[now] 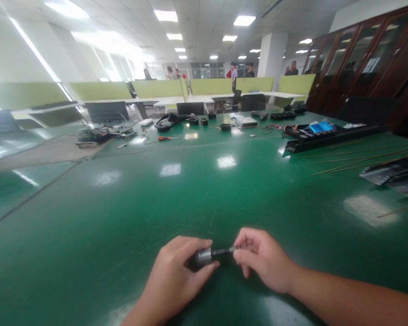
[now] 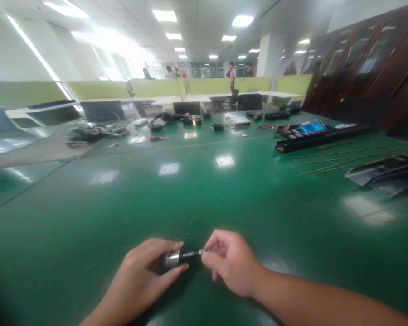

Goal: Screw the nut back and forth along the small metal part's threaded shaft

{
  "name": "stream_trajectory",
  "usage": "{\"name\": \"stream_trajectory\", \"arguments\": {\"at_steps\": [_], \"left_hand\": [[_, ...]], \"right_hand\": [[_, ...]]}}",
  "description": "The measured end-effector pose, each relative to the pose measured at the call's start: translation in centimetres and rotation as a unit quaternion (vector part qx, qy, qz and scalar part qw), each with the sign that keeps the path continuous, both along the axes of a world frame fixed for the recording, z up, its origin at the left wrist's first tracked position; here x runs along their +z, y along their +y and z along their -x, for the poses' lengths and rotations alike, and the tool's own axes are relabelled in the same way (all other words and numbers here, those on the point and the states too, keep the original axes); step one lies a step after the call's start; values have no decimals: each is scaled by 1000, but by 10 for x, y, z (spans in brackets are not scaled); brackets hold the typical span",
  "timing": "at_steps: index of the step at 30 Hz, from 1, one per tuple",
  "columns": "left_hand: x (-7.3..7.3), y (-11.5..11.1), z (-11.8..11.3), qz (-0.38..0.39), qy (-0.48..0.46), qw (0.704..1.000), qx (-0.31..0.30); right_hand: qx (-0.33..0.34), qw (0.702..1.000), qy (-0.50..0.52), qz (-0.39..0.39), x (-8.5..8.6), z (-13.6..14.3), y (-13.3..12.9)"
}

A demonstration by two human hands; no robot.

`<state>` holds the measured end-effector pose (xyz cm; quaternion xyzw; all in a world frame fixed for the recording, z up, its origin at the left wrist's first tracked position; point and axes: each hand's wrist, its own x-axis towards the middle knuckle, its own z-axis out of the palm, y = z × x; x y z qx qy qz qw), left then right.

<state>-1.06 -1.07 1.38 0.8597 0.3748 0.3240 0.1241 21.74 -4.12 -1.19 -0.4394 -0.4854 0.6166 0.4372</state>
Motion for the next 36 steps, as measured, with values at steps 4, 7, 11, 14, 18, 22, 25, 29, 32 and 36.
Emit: {"name": "stream_trajectory", "arguments": {"at_steps": [4,7,11,14,18,22,25,29,32,36], "left_hand": [[1,1,0,1,-1,1000,1],[2,1,0,1,0,1000,1],[1,1,0,5,2,1000,3],[0,0,1,4,-1,1000,5],[-2,1,1,24,0,1000,14],[-1,4,1,62,-3,997,53],[-1,9,0,106,-37,987,112],[-3,26,6,208,-160,952,156],[1,42,34,244,-228,923,189],[18,53,107,168,-91,892,411]], "right_hand": [[-2,1000,1,-1,2,0,0],[-3,1000,2,1,3,-1,1],[-6,1000,6,0,2,-1,1],[-6,1000,10,-2,1,-1,1],[-12,1000,10,-4,2,-1,1],[-17,1000,23,-5,1,-2,1],[-6,999,34,-4,-1,-1,1],[7,1000,28,-9,-3,1,2],[17,999,22,-16,-4,1,2],[22,999,17,-24,-4,1,2]]}}
